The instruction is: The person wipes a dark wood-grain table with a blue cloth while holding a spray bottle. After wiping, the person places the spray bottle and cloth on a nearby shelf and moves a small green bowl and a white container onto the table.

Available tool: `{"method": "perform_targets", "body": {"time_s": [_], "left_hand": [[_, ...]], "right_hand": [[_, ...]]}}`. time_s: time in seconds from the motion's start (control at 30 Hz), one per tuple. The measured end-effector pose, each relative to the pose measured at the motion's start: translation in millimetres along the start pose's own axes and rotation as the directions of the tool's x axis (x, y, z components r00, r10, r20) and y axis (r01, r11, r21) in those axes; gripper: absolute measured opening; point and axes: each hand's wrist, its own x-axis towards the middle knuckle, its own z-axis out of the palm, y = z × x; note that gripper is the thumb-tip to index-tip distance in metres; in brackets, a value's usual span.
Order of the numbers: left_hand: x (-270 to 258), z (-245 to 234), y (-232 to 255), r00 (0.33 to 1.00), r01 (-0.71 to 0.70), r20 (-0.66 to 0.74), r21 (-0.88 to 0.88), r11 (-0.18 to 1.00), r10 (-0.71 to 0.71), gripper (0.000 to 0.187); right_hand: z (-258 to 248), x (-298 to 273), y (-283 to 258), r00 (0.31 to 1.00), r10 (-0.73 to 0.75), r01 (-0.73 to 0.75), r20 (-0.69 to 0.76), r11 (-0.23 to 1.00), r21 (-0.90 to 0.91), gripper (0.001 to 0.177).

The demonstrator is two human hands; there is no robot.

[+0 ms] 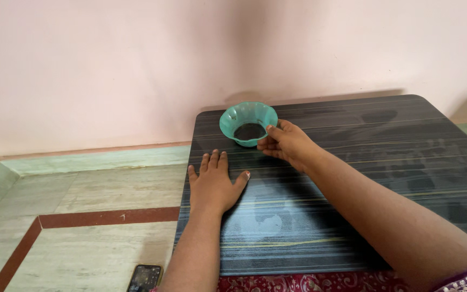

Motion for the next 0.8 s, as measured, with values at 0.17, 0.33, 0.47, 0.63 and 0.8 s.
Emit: {"method": "perform_targets", "body": {"time_s": [0.17,0.33,0.47,0.63,0.8], "left_hand": [[-2,-2,0,1.000,-0.007,-0.007,-0.017,1.000,0.007,0.086],[-3,-5,1,1.000,-0.003,0.001,-0.031,1.000,0.003,0.086],[-4,-6,2,1.000,-0.001,0.009,-0.021,1.000,0.001,0.085],[-4,-5,1,1.000,-0.011,-0.013,-0.039,0.999,0.011,0.086],[-3,-4,0,1.000,-0.017,-0.020,-0.053,0.998,0.016,0.086]], "right_hand": [[16,16,0,1.000,-0.002,0.000,0.030,0.999,0.045,0.036],[32,28,-6,0.999,-0.003,0.000,0.048,0.999,0.046,0.033],[43,35,-7,0.998,-0.009,0.007,0.065,0.999,0.034,0.033],[54,45,-7,0.998,-0.007,0.004,0.069,0.999,0.032,0.033],[63,51,-7,0.998,0.005,-0.007,0.058,1.000,0.021,0.036]]}}
